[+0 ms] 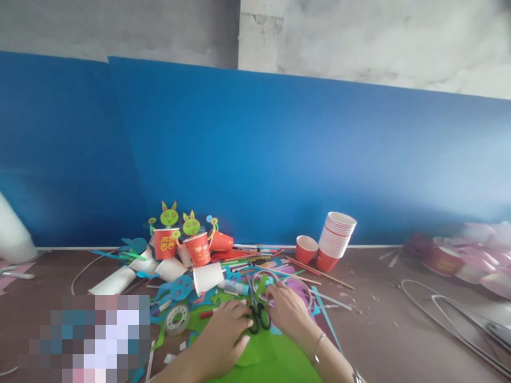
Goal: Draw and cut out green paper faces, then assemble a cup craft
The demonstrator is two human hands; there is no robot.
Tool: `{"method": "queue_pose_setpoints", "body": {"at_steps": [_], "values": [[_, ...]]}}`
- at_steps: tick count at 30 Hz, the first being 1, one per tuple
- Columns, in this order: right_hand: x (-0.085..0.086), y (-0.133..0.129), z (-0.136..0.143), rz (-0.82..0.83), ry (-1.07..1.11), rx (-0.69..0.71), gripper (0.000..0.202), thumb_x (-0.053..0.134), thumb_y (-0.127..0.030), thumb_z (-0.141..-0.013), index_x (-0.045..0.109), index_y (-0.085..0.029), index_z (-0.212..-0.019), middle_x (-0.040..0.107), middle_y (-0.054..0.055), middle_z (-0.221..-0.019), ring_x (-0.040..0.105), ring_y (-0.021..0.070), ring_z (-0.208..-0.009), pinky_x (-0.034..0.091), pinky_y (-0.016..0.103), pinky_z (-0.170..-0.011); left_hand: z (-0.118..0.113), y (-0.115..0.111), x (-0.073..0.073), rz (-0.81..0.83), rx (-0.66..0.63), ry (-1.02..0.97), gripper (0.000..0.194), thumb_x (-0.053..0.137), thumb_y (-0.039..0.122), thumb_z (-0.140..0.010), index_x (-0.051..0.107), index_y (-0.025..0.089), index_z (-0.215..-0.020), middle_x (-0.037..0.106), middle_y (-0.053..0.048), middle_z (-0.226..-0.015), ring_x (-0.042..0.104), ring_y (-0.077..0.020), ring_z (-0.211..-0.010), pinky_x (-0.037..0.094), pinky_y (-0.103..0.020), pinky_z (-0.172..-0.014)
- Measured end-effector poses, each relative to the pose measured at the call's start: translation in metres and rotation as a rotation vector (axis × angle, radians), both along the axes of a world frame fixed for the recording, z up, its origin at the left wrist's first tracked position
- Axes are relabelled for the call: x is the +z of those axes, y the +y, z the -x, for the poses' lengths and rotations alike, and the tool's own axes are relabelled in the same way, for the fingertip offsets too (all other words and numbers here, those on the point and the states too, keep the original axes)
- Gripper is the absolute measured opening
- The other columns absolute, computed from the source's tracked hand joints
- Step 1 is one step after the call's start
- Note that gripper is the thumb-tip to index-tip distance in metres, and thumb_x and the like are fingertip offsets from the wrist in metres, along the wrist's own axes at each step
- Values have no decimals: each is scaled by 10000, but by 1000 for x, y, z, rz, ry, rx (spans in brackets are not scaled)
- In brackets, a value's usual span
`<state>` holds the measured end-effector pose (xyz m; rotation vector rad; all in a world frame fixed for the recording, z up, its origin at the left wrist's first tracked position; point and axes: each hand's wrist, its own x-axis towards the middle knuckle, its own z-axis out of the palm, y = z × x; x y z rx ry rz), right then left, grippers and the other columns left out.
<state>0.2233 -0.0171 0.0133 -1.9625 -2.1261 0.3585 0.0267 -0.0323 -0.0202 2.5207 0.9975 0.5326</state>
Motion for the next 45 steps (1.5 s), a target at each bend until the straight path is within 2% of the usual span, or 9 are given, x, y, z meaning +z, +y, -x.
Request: {"method": "queue_pose_setpoints", "body": {"at_steps": [5,8,14,18,22,26,32,38,45], "values": [[10,2,-6,-48,2,-44,126,566,-301,-779,639,-204,-742,687,46,-737,624,200,-684,329,247,-552,0,-2,2,9,16,8,255,573,149,-782,612,252,-1012,605,-32,-1175,496,-255,-1117,378,-445,-962],[20,12,-22,-113,-2,-115,240,473,-260,-847,627,-209,-669,682,39,-671,620,181,-650,320,244,-541,0,-2,5,22,21,18,293,570,131,-771,610,255,-1033,600,-34,-1189,484,-267,-1147,385,-452,-971],[51,37,-77,-283,-15,-314,268,377,-199,-874,643,-189,-897,703,81,-899,642,214,-822,387,262,-618,-1,-2,8,-7,-12,-19,343,542,96,-765,599,249,-1067,612,-44,-1168,494,-256,-1134,387,-439,-978],[49,55,-96,-338,-16,-298,329,375,-158,-867,604,-186,-1101,654,95,-1133,609,227,-998,428,282,-750,-4,-3,8,-126,-103,-96,225,476,121,-837,611,230,-981,652,-43,-1017,547,-195,-990,374,-388,-972],[31,68,-94,-303,-54,-210,346,447,-100,-821,614,-159,-1118,650,116,-1138,622,225,-973,434,272,-761,-5,-4,8,-165,-147,-104,206,413,183,-900,615,223,-914,658,-39,-883,549,-179,-901,398,-340,-873],[24,73,-88,-300,-102,-250,400,439,-110,-834,544,-116,-1221,556,182,-1239,628,247,-935,436,294,-697,-4,-5,8,-166,-139,-112,202,427,226,-906,629,224,-909,662,-46,-867,550,-183,-889,395,-325,-828],[26,80,-90,-288,-159,-305,434,447,-112,-817,535,-140,-1241,543,173,-1205,628,244,-890,402,282,-588,-3,-2,5,-174,-130,-117,189,448,202,-891,637,217,-882,681,-31,-859,555,-174,-862,390,-312,-804],[25,80,-93,-303,-175,-295,300,393,-116,-841,673,-120,-949,604,149,-1041,632,215,-751,345,273,-524,-2,-1,3,-160,-113,-128,161,495,196,-862,649,227,-898,688,-26,-866,567,-176,-877,405,-310,-812],[46,64,-69,-440,-75,-230,250,390,-201,-887,622,-178,-977,618,91,-1086,610,188,-768,368,260,-558,3,3,2,-156,68,-289,213,487,187,-855,623,225,-1014,667,-69,-1014,573,-218,-983,430,-384,-896]]}}
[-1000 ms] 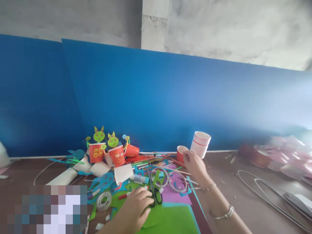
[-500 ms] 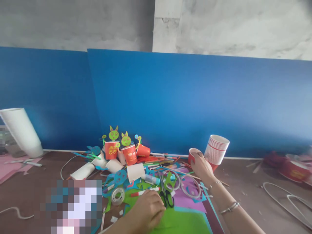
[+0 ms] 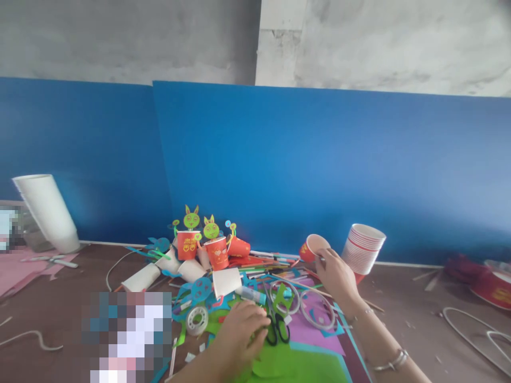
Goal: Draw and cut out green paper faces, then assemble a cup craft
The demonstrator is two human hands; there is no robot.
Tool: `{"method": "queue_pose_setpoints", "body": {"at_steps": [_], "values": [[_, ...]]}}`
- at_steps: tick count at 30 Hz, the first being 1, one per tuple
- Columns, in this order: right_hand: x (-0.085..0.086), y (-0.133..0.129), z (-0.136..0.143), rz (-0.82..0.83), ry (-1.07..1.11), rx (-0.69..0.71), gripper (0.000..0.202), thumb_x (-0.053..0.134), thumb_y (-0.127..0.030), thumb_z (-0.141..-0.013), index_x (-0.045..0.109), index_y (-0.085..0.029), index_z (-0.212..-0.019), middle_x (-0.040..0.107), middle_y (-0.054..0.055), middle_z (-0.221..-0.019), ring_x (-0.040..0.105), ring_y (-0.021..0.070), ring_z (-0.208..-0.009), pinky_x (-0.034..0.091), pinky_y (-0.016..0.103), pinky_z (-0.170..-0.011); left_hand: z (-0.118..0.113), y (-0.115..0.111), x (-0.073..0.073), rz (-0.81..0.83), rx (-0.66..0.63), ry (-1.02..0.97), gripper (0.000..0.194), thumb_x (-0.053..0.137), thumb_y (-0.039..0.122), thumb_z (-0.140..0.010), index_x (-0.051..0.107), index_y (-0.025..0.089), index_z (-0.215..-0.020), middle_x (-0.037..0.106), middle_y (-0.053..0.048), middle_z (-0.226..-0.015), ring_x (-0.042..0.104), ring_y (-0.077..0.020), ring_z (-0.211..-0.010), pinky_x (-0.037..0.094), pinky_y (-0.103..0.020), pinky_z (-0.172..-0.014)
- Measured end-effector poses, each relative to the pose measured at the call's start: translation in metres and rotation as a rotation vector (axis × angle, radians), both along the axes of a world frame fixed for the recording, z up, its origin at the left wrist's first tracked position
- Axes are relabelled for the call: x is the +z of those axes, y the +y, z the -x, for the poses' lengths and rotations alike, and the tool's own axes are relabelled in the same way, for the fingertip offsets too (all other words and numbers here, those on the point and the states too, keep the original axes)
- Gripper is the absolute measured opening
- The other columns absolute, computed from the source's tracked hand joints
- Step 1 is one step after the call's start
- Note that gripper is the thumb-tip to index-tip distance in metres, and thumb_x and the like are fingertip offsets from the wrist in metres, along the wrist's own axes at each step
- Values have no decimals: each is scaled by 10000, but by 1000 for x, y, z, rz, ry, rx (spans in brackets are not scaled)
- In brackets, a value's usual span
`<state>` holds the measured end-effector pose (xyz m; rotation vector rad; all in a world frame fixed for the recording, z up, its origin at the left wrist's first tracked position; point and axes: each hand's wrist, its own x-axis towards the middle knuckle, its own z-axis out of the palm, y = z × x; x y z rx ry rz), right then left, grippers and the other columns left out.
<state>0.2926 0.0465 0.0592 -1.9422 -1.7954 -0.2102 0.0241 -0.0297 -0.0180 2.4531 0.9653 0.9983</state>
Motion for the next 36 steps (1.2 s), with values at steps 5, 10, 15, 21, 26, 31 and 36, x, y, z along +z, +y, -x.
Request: {"method": "queue_pose_setpoints", "body": {"at_steps": [5,10,15,21,26,31,36], "values": [[12,-30,42,-47,248,411,158,451,-226,-855,604,-189,-845,640,47,-839,576,178,-697,423,270,-634,3,5,-8,161,182,-279,577,572,212,-793,385,232,-1338,461,-135,-1354,439,-297,-1229,397,-454,-994],[19,-64,90,135,381,726,173,487,-117,-807,640,-198,-811,656,31,-814,574,163,-704,419,253,-626,-1,5,-2,393,199,-539,875,707,287,-689,215,201,-1408,479,-153,-1322,503,-308,-1149,422,-454,-954],[7,-68,101,106,503,773,218,489,-105,-791,633,-203,-921,650,56,-956,593,162,-763,451,253,-654,0,11,10,506,326,-590,576,706,324,-664,505,142,-1173,635,-137,-1071,600,-289,-933,476,-410,-826],[-16,-61,90,313,169,433,216,437,-89,-790,628,-166,-856,671,66,-788,622,193,-729,441,277,-652,5,18,16,713,269,-938,521,734,340,-617,555,160,-1072,678,-96,-969,614,-281,-909,485,-370,-800],[-29,-69,104,506,-124,409,319,518,-13,-661,651,-146,-919,661,126,-1008,620,265,-925,443,285,-702,6,14,15,827,151,-1020,442,722,341,-672,608,170,-1064,669,-73,-983,583,-260,-969,469,-321,-820],[-31,-71,118,579,-304,329,459,544,21,-640,617,-144,-1062,622,157,-1111,583,303,-1030,470,308,-766,8,7,17,1028,-59,-1169,401,671,378,-746,614,178,-1088,670,-79,-998,608,-257,-960,474,-332,-822],[-25,-72,121,594,-300,285,534,479,61,-672,557,-105,-1174,616,207,-1110,617,320,-991,497,351,-769,6,5,20,1065,-14,-1192,425,744,407,-678,627,168,-1010,670,-71,-912,641,-237,-848,486,-330,-792]]}}
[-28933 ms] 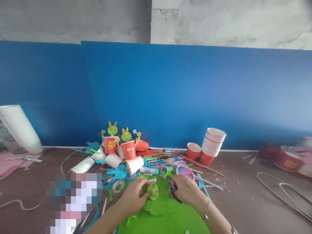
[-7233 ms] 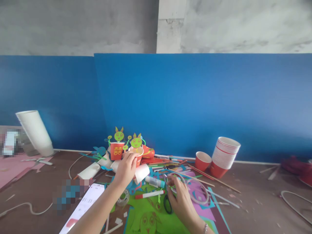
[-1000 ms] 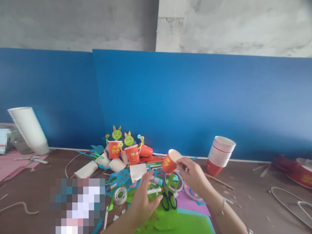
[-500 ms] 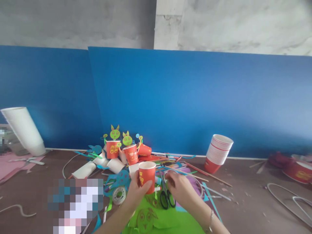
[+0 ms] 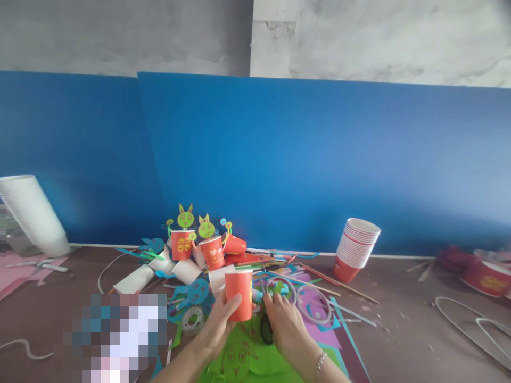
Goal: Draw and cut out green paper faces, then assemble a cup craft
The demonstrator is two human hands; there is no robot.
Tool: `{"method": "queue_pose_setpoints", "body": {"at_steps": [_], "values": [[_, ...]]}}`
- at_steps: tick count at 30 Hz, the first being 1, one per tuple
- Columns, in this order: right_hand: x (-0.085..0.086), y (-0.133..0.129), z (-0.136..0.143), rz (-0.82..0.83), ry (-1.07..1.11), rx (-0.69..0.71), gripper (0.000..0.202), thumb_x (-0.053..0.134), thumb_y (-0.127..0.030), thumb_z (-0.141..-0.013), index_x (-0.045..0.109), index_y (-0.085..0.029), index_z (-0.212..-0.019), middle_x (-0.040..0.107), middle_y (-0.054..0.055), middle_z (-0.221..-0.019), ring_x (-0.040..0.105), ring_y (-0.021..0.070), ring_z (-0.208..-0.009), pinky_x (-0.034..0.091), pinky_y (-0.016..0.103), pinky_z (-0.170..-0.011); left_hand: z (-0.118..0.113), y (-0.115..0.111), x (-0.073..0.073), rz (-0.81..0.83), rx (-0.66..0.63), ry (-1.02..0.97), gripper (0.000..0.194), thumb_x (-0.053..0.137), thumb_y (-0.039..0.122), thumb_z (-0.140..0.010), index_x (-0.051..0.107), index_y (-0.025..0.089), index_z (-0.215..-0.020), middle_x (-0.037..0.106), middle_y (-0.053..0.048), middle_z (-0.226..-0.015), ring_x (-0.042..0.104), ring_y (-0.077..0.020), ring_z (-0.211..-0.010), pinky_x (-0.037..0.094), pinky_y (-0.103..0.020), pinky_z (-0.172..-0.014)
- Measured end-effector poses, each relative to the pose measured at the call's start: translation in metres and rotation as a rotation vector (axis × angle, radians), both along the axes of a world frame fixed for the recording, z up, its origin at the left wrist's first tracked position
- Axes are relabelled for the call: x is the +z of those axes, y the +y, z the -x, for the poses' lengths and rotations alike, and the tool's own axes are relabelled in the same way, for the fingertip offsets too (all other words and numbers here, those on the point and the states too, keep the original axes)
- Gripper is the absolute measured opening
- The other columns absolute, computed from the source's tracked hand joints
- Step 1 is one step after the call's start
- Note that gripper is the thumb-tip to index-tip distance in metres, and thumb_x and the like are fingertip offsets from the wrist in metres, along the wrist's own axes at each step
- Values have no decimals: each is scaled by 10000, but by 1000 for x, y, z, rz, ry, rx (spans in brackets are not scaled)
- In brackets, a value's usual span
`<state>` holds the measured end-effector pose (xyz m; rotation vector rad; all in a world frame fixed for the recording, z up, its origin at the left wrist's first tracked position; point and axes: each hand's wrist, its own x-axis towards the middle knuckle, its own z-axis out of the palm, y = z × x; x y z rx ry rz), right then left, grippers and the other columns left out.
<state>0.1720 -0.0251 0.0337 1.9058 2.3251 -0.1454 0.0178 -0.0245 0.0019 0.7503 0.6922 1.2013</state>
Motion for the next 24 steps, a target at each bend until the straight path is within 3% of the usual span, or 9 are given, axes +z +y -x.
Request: {"method": "queue_pose_setpoints", "body": {"at_steps": [6,10,13,17,20,24], "values": [[7,-4,-9,-19,71,-64,691,397,95,-663,448,-140,-1311,568,199,-1152,674,284,-833,522,330,-648,1,4,-9,-60,73,106,532,761,434,-650,609,173,-1087,662,-98,-980,606,-249,-919,473,-316,-773],[1,5,-31,-114,452,-46,835,374,99,-615,319,-208,-1389,500,155,-1243,604,242,-1012,489,314,-777,3,9,-17,-57,140,165,545,760,438,-644,598,206,-1110,656,-82,-1043,583,-259,-982,462,-329,-813],[0,14,-43,-75,986,-86,716,396,-5,-687,305,-213,-1366,546,101,-1119,615,182,-834,479,281,-670,3,9,-16,-43,146,189,504,762,432,-643,617,205,-1069,680,-71,-968,612,-251,-917,468,-337,-796],[11,20,-44,206,1608,-165,458,483,-149,-670,501,-195,-1126,564,9,-811,520,114,-563,396,222,-514,2,5,-9,-26,132,113,441,746,433,-659,642,200,-1019,703,-64,-908,637,-250,-867,469,-357,-789],[15,22,-39,323,1856,-314,268,501,-230,-670,581,-181,-922,565,17,-725,497,122,-549,393,228,-517,2,4,-7,-5,146,85,455,763,429,-636,654,202,-1014,712,-67,-922,638,-261,-891,464,-364,-804],[8,23,-38,404,1942,-410,258,524,-363,-736,594,-162,-881,540,22,-644,475,134,-514,360,231,-462,2,6,-13,-26,174,107,457,773,413,-629,655,201,-1017,710,-63,-922,637,-254,-880,470,-345,-791]]}}
